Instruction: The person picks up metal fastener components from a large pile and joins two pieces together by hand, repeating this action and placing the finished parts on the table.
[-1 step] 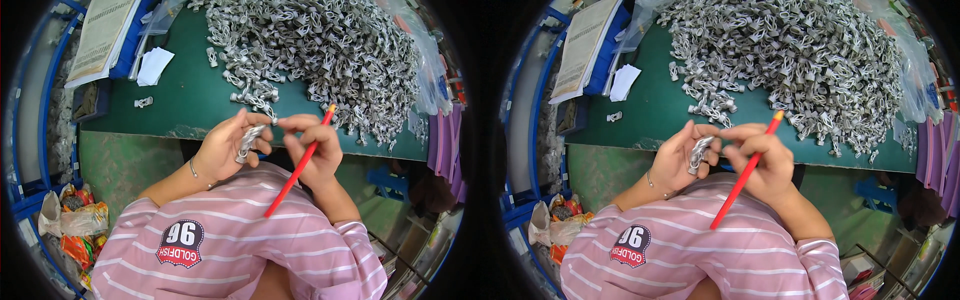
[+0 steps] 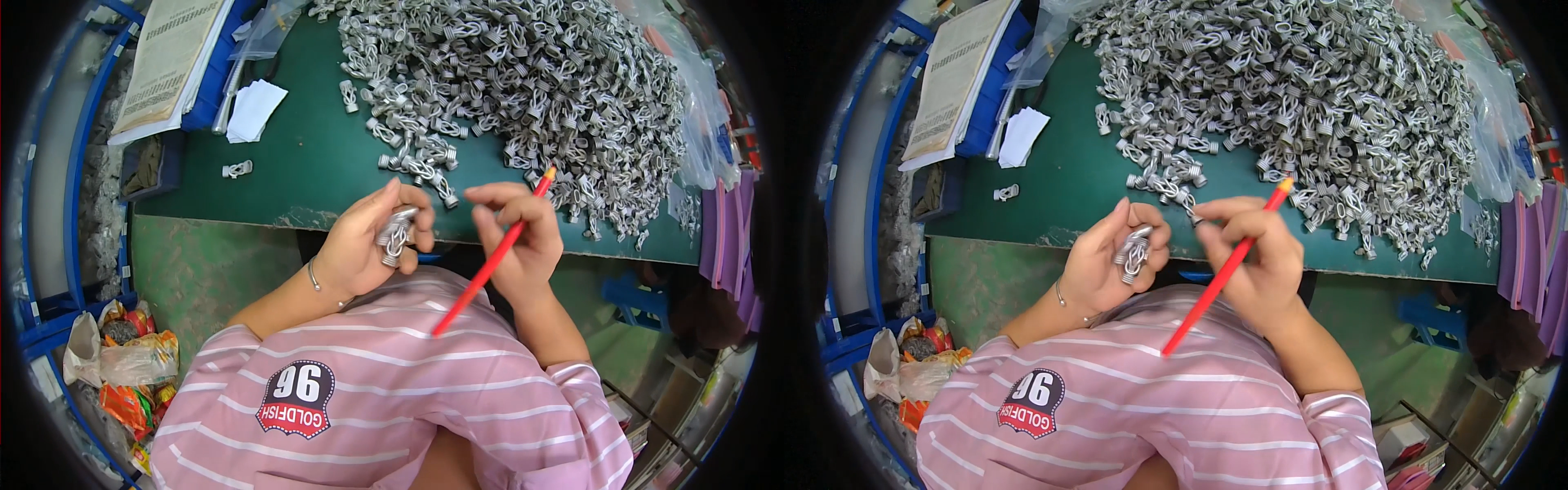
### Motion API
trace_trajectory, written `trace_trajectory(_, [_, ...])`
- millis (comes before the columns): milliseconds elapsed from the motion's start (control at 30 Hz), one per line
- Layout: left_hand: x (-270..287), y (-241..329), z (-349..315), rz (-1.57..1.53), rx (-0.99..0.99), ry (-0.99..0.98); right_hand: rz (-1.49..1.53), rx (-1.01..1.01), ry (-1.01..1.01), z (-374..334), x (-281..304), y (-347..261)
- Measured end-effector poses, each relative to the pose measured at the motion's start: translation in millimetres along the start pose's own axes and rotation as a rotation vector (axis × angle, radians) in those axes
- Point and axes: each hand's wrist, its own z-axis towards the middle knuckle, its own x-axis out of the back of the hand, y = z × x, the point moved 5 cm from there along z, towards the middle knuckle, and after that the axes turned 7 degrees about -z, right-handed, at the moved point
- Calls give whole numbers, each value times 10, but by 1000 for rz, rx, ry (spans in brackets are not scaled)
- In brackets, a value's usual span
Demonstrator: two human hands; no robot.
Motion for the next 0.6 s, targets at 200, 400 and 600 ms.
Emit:
trace_trajectory(200, [78,208,-9,185,-155,74,-436,42,-256,12,-160,173])
trace_trajectory(400, [27,192,-21,627,-223,205,226,-486,-69,-72,5,366])
trace_trajectory(600, [-132,174,10,825,-423,54,798,-633,-196,-223,-131,358])
